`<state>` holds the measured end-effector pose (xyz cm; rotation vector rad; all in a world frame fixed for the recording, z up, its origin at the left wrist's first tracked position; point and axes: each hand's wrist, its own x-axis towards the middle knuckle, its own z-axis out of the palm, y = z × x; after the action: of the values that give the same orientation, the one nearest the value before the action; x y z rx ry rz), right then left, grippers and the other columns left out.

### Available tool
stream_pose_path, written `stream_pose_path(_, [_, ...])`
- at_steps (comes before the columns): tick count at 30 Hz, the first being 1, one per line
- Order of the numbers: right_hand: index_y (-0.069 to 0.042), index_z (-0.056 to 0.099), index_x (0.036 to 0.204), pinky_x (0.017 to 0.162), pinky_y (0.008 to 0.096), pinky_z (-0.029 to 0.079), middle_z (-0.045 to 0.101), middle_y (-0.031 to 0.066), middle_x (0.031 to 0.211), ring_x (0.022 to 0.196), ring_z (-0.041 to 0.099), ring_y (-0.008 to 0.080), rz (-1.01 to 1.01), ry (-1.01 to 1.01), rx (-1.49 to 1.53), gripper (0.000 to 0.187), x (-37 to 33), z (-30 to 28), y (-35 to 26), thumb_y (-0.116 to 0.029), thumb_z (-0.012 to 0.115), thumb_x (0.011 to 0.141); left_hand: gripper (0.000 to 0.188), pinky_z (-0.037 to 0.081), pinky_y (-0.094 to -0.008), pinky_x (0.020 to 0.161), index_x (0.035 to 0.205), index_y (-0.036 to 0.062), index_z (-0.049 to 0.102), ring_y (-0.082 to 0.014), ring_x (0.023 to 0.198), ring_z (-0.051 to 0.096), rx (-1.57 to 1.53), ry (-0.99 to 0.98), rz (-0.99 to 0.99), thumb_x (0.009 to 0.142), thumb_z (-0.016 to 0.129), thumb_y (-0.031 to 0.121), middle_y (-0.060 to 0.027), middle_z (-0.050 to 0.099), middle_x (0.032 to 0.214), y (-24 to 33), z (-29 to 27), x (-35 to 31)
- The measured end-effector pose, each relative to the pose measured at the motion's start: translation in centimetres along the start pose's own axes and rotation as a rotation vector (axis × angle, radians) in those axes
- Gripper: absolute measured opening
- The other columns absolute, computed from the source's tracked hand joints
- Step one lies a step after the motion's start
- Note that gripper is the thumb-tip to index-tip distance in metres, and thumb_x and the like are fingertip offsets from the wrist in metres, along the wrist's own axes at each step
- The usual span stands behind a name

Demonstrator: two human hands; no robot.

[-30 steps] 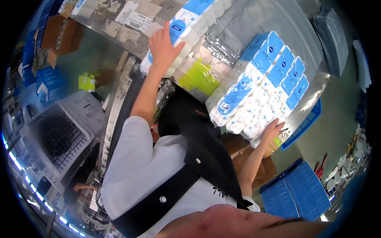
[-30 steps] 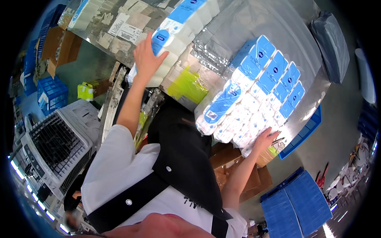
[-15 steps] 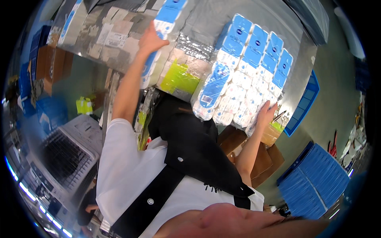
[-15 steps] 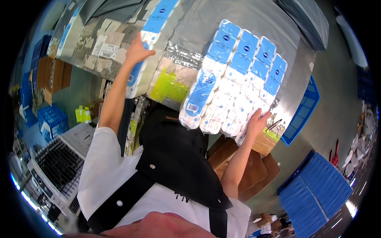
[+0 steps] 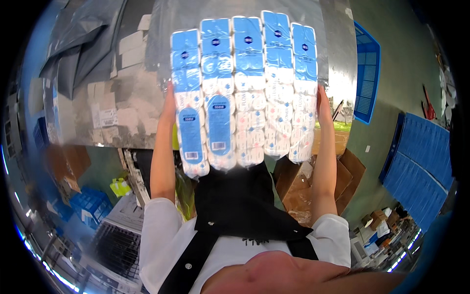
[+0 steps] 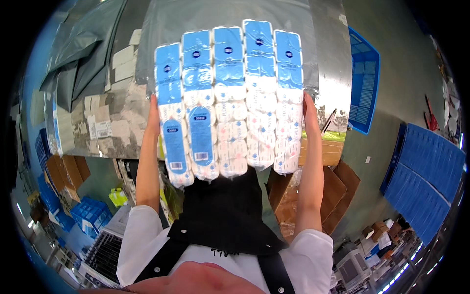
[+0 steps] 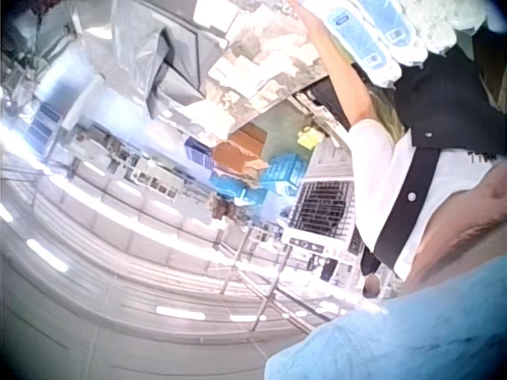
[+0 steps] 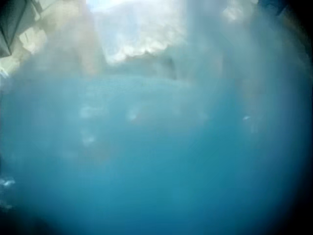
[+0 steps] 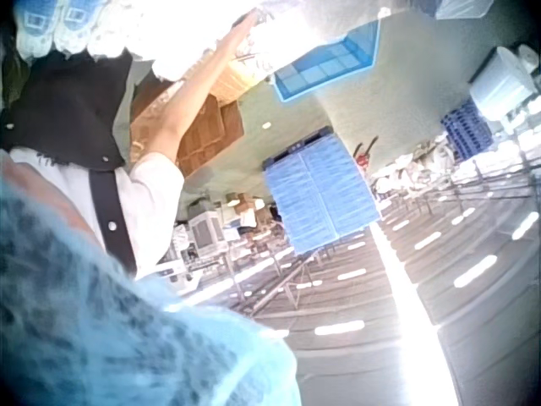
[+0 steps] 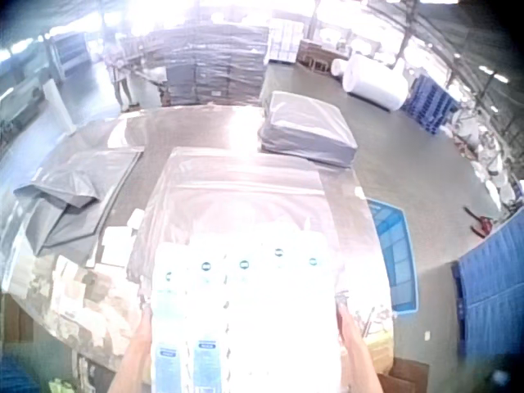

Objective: The person packs multiple packages of toilet paper rolls into a large grey plastic bag on a metal table. They arrange the rolls in rows, place the bag over them, and fold the bag closed. The process is repeated with a second batch of rolls.

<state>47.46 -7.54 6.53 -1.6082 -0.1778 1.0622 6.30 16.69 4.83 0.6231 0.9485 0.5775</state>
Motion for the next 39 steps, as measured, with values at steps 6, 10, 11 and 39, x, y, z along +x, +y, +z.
stream_pose_path(6, [-0.003,0.037,0.132,0.095,0.0308,0.038,0.048,0.0099,0.128,0.114,0.048,0.0212,0.276,-0.083,0.277,0.059,-1.5,3.6,-2.0,-0.047,0.035,0.093,0.064,0.048,-0.0402,0.086,0.133,0.006,0.033,-0.0299,0.106,0.053,-0.138,0.01,-0.038,0.092,0.024,0.053,-0.0125,0.045,0.128,0.1,2.2,-1.1])
stream_pose_path(10, [-0.011,0.015,0.143,0.104,0.0315,0.026,0.023,0.0078,0.145,0.129,0.029,0.0212,0.179,-0.141,0.229,0.063,-0.6,0.7,1.1,-0.043,0.037,0.093,0.074,0.036,-0.0424,0.097,0.137,0.0011,0.026,-0.0307,0.119,0.042,-0.12,0.252,-0.059,0.089,0.027,0.058,-0.0144,0.04,0.133,-1.6,2.1,-2.9])
stream_pose_path(11, [-0.011,0.014,0.143,0.105,0.0316,0.025,0.021,0.0075,0.146,0.13,0.027,0.021,0.18,-0.127,0.196,0.063,-1.3,0.7,0.9,-0.043,0.037,0.093,0.074,0.036,-0.042,0.096,0.136,0.0007,0.027,-0.0304,0.118,0.044,-0.162,0.243,-0.054,0.089,0.027,0.058,-0.0144,0.042,0.132,-2.3,1.9,-3.6])
stream_pose_path(39, [-0.004,0.058,0.061,0.067,0.0386,0.044,0.06,0.0147,0.065,0.068,0.059,0.0299,-0.654,-0.035,-1.566,0.015,19.5,-0.6,-6.4,-0.017,0.054,0.067,0.004,0.043,-0.0436,0.054,0.066,0.006,0.052,-0.0344,0.063,0.056,1.921,0.2,0.787,0.064,0.053,0.009,-0.0138,0.057,0.068,5.8,3.0,16.2])
